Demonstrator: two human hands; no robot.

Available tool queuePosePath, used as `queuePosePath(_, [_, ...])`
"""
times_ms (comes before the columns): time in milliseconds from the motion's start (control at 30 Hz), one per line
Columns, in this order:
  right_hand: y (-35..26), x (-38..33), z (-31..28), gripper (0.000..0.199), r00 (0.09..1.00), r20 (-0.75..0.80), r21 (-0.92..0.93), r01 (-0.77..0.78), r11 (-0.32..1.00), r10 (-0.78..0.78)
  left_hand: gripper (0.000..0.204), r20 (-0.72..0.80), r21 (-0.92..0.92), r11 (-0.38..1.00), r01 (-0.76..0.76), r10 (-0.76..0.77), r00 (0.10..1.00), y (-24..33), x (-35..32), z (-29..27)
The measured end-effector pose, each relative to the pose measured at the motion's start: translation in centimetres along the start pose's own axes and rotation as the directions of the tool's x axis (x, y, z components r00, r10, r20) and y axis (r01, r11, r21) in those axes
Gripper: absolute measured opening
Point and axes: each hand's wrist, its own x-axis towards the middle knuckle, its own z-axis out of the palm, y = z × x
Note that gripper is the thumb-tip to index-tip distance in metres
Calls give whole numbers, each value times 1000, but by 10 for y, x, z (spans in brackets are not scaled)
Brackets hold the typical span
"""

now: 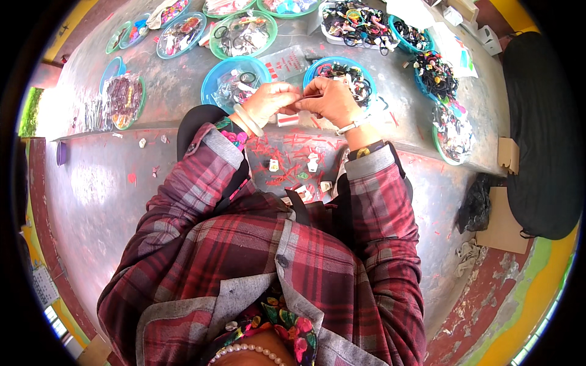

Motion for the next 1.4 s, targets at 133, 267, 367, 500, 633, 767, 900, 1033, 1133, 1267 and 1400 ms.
queuePosePath(133, [1,0,4,24,1000,-14,-20,14,1000,-14,18,-28,60,996,-70,71,997,1,-1,1])
queuePosePath(267, [2,0,7,25,995,-80,-40,59,997,-62,22,-161,93,972,-217,229,960,-3,0,7])
queuePosePath(367, [8,4,9,25,966,-179,-120,168,978,-188,21,-396,423,873,-242,419,817,-22,12,1])
queuePosePath(500, [9,5,10,24,925,-259,-230,221,948,-279,21,-334,484,875,4,180,925,-7,5,-2])
queuePosePath(633, [7,6,12,23,952,-250,-154,142,978,-178,24,-212,233,972,-25,76,974,-2,0,6])
queuePosePath(767, [14,9,5,22,980,-182,54,90,995,-79,23,-184,310,944,-110,173,967,0,-1,7])
queuePosePath(900, [29,16,-2,21,982,-150,36,125,991,-119,19,-164,421,898,-132,218,962,-6,2,2])
queuePosePath(1033, [24,12,1,26,978,-184,-106,79,991,-98,16,-129,454,884,-113,191,973,-4,0,3])
queuePosePath(1133, [25,11,2,29,957,-230,-333,96,938,-179,15,-105,493,864,-104,178,978,1,-3,7])
queuePosePath(1267, [18,8,9,30,941,-250,-549,56,834,-229,16,-62,552,818,-161,233,971,0,-2,9])
queuePosePath(1400, [17,5,12,32,945,-258,-582,13,813,-200,21,-63,392,914,-100,136,989,1,-3,11])
